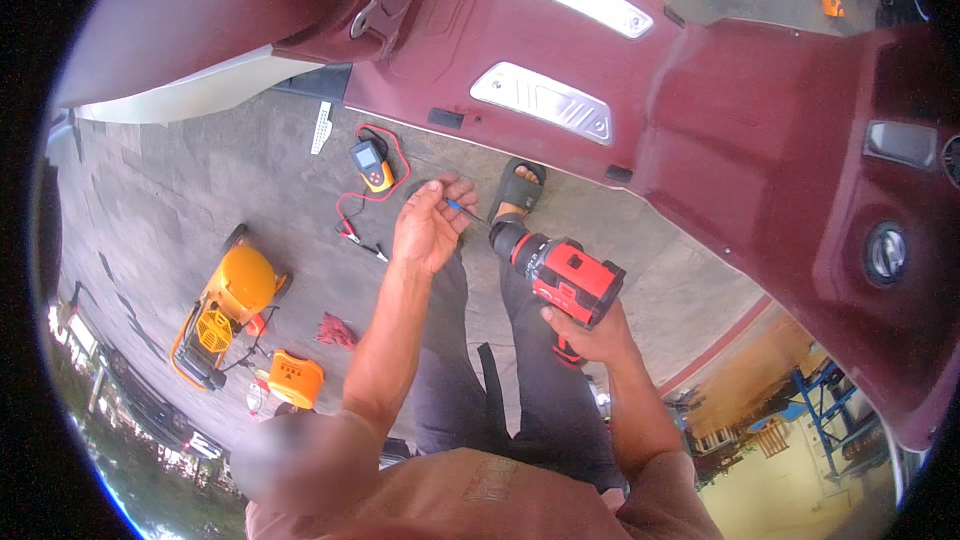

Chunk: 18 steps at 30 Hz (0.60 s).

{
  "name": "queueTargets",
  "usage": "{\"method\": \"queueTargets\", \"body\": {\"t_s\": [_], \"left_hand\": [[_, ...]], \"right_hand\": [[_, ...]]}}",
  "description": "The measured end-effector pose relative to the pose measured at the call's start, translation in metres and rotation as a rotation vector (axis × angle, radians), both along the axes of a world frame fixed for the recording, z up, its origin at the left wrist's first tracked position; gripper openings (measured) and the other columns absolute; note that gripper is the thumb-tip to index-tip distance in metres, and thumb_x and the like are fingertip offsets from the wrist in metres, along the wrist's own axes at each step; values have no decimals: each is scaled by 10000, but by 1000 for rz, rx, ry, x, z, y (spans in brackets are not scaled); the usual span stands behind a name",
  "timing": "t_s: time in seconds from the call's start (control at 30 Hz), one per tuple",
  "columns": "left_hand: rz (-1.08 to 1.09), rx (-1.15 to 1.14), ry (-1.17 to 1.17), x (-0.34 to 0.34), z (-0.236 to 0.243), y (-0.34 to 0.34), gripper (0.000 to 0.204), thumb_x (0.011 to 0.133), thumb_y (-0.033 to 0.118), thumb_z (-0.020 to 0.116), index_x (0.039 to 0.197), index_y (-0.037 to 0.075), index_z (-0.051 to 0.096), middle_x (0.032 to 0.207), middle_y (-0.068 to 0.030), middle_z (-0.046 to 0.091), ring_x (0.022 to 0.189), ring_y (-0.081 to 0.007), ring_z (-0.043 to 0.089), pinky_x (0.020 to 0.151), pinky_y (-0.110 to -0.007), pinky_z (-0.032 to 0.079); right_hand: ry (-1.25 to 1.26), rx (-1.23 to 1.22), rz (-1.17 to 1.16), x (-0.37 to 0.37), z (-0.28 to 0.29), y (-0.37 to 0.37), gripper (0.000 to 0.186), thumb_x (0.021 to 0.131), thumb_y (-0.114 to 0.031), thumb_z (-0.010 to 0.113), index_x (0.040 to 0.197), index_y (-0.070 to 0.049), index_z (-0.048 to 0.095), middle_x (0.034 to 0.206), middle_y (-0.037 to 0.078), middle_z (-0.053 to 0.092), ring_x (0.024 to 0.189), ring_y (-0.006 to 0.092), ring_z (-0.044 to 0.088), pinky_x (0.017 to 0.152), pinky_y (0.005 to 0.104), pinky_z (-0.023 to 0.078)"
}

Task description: The person uses a power drill to remove screws from the scooter's floorboard cover, then removes the cover to access the battery pack. They proceed to disconnect the battery terminals and manipulate the wiring within the battery compartment.

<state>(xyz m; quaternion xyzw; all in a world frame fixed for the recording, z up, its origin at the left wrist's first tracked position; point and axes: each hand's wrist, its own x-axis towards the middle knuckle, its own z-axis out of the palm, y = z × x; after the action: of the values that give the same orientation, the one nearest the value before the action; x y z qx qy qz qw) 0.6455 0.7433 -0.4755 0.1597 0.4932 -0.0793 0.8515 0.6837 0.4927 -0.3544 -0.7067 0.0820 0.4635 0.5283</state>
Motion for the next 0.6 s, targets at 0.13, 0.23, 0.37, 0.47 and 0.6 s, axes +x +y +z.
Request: {"method": "queueTargets", "body": {"t_s": [0.13, 0.23, 0.37, 0.47, 0.6], "left_hand": [[205, 165, 99, 19, -12, 4, 270, 984, 189, 479, 1176, 14, 552, 1091, -158, 661, 983, -274, 650, 824, -380, 534], [71, 179, 84, 18, -22, 4, 275, 981, 198, 477, 1178, 19, 546, 1075, -148, 658, 944, -258, 647, 800, -375, 532], [-156, 73, 113, -9, -23, -21, 273, 983, 217, 479, 1154, 16, 550, 1006, -123, 653, 847, -226, 631, 740, -363, 520], [-295, -32, 169, -37, -17, -41, 248, 991, 217, 469, 1126, 31, 560, 970, -112, 657, 815, -214, 620, 726, -357, 510], [-368, -177, 311, -61, -5, -48, 245, 1003, 223, 456, 1119, 34, 562, 925, -108, 662, 808, -202, 619, 712, -353, 506]], "right_hand": [[-96, -29, -89, 34, 21, 4, 309, 808, -32, 693, 1112, -19, 636, 1034, 80, 672, 912, 176, 651, 796, 331, 519], [-95, -24, -320, 90, 13, 23, 268, 838, 9, 635, 1104, -13, 604, 978, 49, 640, 803, 150, 634, 695, 309, 528], [-176, -108, -390, 192, -23, 65, 249, 856, -66, 653, 1098, -36, 601, 930, 68, 654, 700, 153, 618, 589, 299, 514], [-206, -166, -367, 261, -52, 99, 197, 843, -70, 662, 1034, -45, 621, 858, 52, 642, 641, 150, 608, 551, 305, 501], [-246, -273, -279, 310, -86, 125, 123, 826, -77, 682, 944, -49, 659, 741, 24, 610, 602, 132, 584, 526, 298, 482]]}}
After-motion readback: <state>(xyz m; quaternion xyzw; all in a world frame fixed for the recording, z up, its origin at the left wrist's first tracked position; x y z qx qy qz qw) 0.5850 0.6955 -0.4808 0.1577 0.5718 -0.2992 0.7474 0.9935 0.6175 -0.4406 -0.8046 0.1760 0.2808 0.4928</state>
